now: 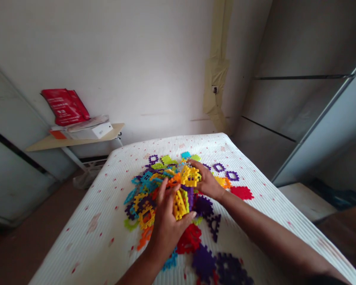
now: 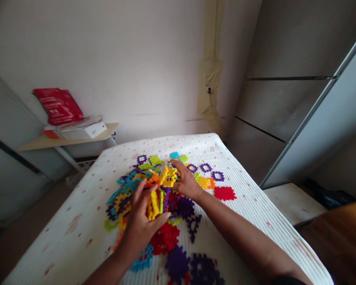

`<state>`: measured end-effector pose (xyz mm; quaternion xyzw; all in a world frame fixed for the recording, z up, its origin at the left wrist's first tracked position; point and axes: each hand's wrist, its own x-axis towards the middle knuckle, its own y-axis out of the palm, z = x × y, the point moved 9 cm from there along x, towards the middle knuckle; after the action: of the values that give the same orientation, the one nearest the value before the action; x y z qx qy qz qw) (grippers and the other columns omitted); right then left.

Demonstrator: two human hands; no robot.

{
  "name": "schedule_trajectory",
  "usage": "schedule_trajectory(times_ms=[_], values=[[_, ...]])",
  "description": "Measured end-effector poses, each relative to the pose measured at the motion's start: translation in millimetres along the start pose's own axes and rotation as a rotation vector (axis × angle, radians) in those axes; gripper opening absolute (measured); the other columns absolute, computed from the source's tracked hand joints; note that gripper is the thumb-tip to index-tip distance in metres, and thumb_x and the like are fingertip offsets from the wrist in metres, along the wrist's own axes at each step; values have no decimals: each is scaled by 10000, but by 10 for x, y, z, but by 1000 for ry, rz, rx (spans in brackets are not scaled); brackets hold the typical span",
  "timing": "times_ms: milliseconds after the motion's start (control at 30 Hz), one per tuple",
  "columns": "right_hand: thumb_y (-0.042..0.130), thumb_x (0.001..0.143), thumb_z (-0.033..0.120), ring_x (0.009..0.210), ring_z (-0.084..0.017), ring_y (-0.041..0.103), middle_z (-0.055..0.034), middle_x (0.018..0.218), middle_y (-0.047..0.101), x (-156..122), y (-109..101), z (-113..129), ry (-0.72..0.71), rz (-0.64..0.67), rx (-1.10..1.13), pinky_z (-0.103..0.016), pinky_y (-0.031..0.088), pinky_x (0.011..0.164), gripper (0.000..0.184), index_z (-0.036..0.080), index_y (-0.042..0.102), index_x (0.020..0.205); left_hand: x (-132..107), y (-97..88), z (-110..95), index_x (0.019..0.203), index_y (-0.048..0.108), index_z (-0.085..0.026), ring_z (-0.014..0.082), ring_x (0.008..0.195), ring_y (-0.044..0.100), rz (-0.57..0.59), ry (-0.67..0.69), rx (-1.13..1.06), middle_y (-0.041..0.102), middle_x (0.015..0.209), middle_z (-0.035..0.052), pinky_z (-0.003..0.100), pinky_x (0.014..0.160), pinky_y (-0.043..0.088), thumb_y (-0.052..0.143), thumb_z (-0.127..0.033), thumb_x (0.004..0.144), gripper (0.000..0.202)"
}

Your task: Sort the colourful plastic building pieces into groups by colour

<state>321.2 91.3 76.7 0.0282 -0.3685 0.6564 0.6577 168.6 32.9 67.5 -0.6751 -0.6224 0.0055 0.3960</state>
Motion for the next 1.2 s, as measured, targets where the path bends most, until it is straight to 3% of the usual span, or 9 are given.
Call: schedule_trajectory(times_ms=[167,333,433,533,633,733,833,933,1200], values=[[633,727,260,1094,-245,525,-104,1226,525,-155,-389,-473,154,-71,-127,-434,444,920,585,222,438,1277,125,238,-77,1326,354,-292,306,1311,313,81,17,-14,90,1497,95,491,1035,354,715,-230,658,762],[566,802,351,1202,-271,442,-112,1284,484,-611,-789,-659,82,-119,-401,-474,391,990,475,224,465,1248,98,394,-184,1375,284,-308,336,1375,152,164,72,-89,34,1517,92,522,1047,314,701,-375,692,804],[510,837,441,1235,-311,395,-130,1352,409,-964,-1102,-867,201,-231,-611,-519,371,995,432,216,516,1205,179,290,-179,1353,324,-305,297,1347,254,129,73,-172,88,1516,87,445,965,432,597,-383,788,632],[445,857,513,1243,-350,374,-144,1389,352,-1237,-1277,-1060,350,-285,-708,-570,377,966,478,213,508,1224,414,-70,45,1268,431,-276,225,1216,451,-46,56,-187,251,1467,81,366,878,498,479,-347,859,418],[410,868,537,1265,-343,354,-151,1397,338,-1276,-1167,-1092,360,-225,-684,-550,365,993,523,195,478,1258,691,-458,494,1161,555,-218,250,1206,450,-181,19,131,523,1271,86,426,1019,381,502,-390,824,382],[417,869,536,1291,-313,331,-141,1408,324,-1141,-888,-1006,313,-147,-612,-510,344,1029,539,193,448,1284,870,-589,1173,1112,606,-202,259,1133,514,-91,-164,287,630,1126,88,434,1036,355,500,-474,788,436],[444,860,538,1312,-284,305,-106,1426,301,-938,-597,-888,266,-122,-504,-505,327,1045,536,244,408,1307,872,-463,1626,1148,596,-178,228,1133,537,87,-247,171,617,1194,82,389,1021,380,448,-501,799,498],[460,847,550,1299,-288,328,-113,1421,310,-735,-331,-831,258,-96,-411,-512,330,1041,553,244,413,1304,788,-333,1681,1147,609,-198,241,1135,542,182,-214,167,621,1200,72,405,1020,373,472,-530,771,520],[486,841,503,1274,-279,362,-147,1341,406,-313,118,-764,166,-100,-271,-459,321,1055,538,176,471,1267,464,-406,1342,1124,618,-223,249,1090,569,136,-202,170,660,1121,55,416,975,406,479,-498,783,460]])
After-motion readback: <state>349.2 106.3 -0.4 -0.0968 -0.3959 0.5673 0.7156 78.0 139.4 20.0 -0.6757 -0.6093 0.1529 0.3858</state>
